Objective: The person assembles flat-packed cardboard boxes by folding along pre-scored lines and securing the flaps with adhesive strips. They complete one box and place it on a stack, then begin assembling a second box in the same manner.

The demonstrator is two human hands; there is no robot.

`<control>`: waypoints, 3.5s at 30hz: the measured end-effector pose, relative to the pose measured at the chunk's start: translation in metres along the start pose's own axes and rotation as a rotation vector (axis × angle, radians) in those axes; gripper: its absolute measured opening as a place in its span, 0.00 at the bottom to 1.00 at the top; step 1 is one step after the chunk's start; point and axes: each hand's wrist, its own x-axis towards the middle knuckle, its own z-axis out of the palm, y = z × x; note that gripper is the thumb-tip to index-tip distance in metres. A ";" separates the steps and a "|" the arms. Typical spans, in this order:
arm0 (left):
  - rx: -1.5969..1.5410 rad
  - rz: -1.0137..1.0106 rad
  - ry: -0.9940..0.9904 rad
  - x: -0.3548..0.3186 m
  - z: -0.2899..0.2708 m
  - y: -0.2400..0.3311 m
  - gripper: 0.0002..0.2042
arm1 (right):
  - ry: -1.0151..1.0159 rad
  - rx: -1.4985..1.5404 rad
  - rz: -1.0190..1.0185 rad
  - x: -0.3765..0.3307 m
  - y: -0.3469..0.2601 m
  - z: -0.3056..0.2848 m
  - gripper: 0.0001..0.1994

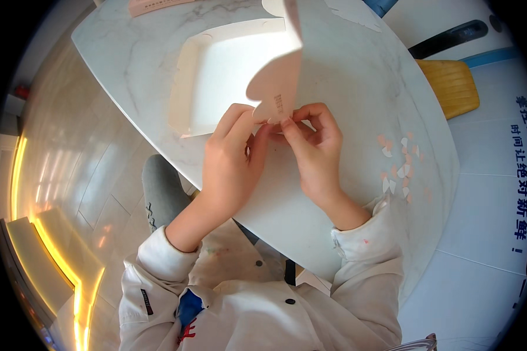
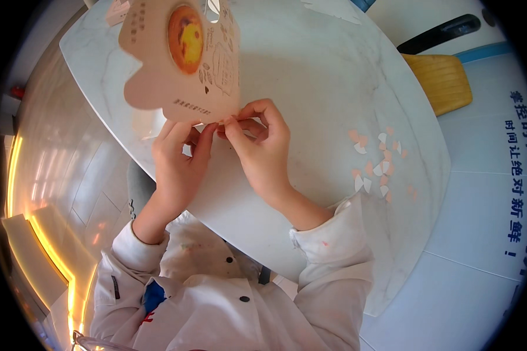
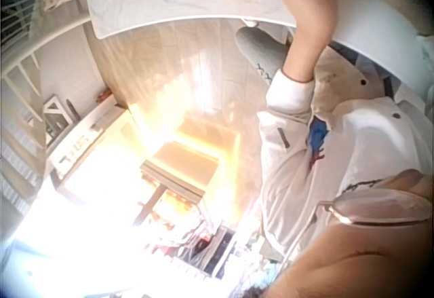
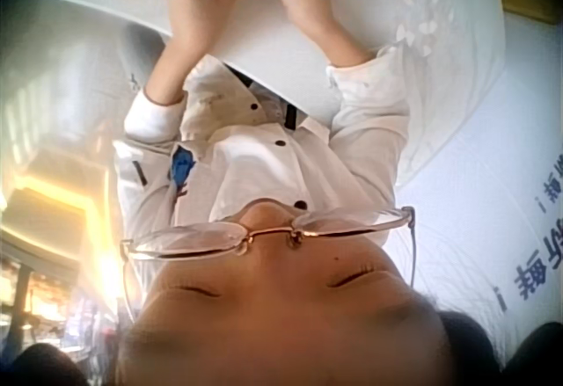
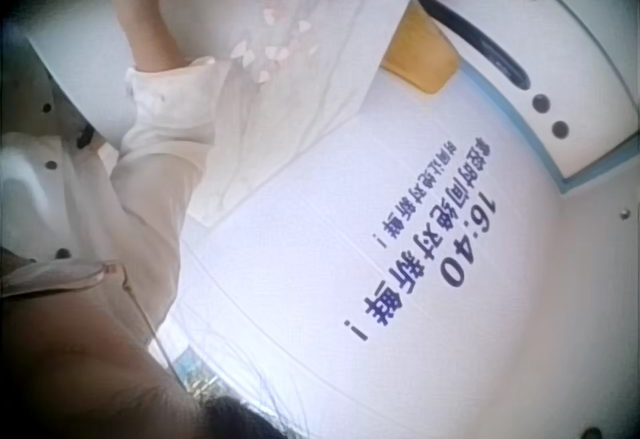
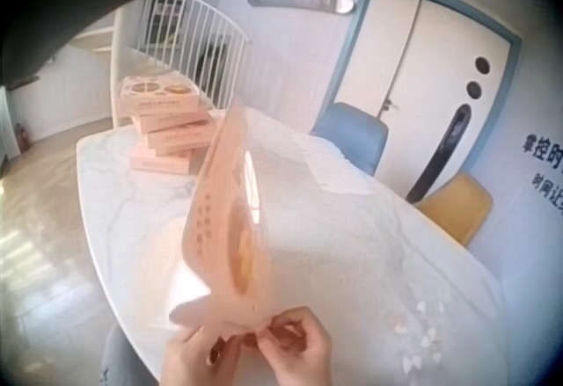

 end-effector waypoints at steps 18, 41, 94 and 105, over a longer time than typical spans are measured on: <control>-0.305 -0.351 -0.098 0.018 -0.024 0.017 0.05 | -0.099 -0.097 -0.220 -0.005 -0.006 0.000 0.09; -0.260 -0.231 -0.062 0.018 -0.018 0.014 0.10 | -0.073 -0.161 -0.268 -0.002 -0.011 -0.001 0.08; -0.087 -0.002 -0.347 0.015 -0.102 -0.054 0.03 | -0.408 -1.122 -0.783 0.019 -0.010 0.017 0.06; -0.219 -0.010 -0.356 0.014 -0.118 -0.061 0.02 | -0.337 -1.075 -0.761 0.015 -0.005 0.026 0.07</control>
